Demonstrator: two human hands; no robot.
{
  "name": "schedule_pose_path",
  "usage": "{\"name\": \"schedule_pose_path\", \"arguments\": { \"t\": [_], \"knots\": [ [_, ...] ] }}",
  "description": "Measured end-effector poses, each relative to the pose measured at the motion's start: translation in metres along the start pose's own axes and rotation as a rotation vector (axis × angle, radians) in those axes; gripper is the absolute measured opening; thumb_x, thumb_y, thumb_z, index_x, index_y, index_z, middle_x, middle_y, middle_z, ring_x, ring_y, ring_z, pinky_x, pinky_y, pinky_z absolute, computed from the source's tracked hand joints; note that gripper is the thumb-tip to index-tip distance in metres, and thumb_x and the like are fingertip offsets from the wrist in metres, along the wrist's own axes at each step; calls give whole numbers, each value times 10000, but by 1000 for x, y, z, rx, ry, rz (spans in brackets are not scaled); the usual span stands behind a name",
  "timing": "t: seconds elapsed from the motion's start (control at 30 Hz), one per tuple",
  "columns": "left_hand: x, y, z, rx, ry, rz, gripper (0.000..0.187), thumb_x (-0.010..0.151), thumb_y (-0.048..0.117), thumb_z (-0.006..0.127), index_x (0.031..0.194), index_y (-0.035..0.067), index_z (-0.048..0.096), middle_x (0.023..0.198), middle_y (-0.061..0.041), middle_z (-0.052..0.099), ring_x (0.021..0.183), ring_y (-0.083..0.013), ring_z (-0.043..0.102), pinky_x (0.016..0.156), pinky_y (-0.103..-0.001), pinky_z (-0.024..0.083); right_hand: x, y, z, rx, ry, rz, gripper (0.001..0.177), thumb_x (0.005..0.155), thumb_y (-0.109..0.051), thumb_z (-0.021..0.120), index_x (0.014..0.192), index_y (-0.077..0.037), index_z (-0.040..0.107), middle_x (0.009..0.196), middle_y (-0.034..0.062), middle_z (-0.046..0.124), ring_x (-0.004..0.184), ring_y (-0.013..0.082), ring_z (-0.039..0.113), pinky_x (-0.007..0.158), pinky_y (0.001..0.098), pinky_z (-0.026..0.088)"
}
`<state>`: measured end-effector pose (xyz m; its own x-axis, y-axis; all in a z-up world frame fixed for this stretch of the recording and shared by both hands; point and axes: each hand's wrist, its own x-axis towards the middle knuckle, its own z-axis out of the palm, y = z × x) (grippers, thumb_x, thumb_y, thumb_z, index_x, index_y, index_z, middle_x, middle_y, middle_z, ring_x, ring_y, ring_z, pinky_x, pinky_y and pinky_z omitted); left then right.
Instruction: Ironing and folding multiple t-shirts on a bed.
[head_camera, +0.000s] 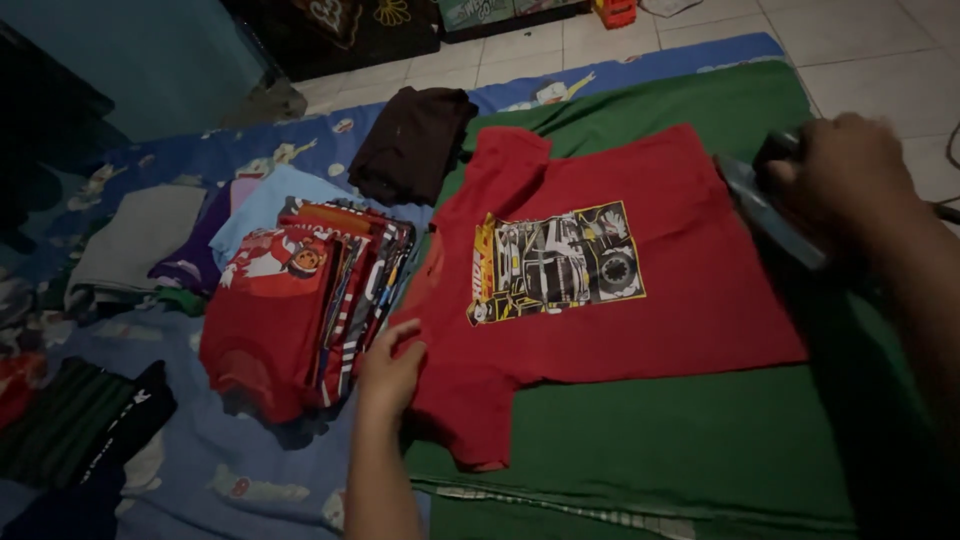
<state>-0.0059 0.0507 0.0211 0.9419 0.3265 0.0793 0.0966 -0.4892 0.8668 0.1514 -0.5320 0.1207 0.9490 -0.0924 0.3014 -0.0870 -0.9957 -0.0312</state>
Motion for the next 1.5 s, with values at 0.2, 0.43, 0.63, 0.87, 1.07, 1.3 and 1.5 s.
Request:
{"name": "schedule_pose_path", "arguments": {
  "t": [0.2,0.43,0.63,0.87,1.07,1.3,1.5],
  "knots": [
    [-7,29,0,-86,-22,-148,365,885,94,699,1245,121,757,1064,-102,759,787,-108,649,706,-273,519,-73,-55,-53,-44,-37,-285,304,943,-340,703,1134,-104,706,971,175,729,879,351,739,733,472,601],
    [-11,46,4,-128,-22,-221,417,862,29,643,1244,151,759,946,2,736,545,-106,553,491,-285,444,-125,-31,39,104,-408,38,614,919,-428,741,1233,42,504,1013,310,707,866,463,724,716,540,602],
    [-8,55,-11,-250,46,-225,405,865,17,637,1227,125,782,675,-30,619,474,-99,468,434,-286,368,-111,-9,37,602,-375,72,522,851,-188,765,1301,-101,517,1099,206,713,926,327,749,743,471,622],
    [-23,56,-43,64,-80,116,414,712,101,785,1125,78,795,818,-46,735,710,-114,659,646,-290,515,-101,29,13,436,-815,51,309,913,-163,782,1210,-188,700,1112,49,760,978,192,755,808,385,634],
    [-35,65,-48,301,-480,-201,313,707,262,856,936,49,841,768,-73,786,709,-180,724,679,-319,581,-118,113,-18,220,-567,-6,300,912,-217,744,1201,-147,710,1091,140,747,967,268,759,803,396,619],
    [-24,75,-11,376,-185,-142,401,858,393,757,971,8,763,927,-182,738,842,-340,725,757,-457,576,-88,8,-71,-117,-3,-147,485,816,-302,787,1252,-117,684,1115,196,699,997,331,704,815,418,601],
    [-3,53,30,362,52,-15,512,840,357,769,1223,31,676,1211,-186,700,1092,-342,678,905,-463,558,-27,-5,-16,-130,132,-123,606,843,-325,796,1367,-67,631,1152,261,661,997,401,677,832,490,590]
  ]
}}
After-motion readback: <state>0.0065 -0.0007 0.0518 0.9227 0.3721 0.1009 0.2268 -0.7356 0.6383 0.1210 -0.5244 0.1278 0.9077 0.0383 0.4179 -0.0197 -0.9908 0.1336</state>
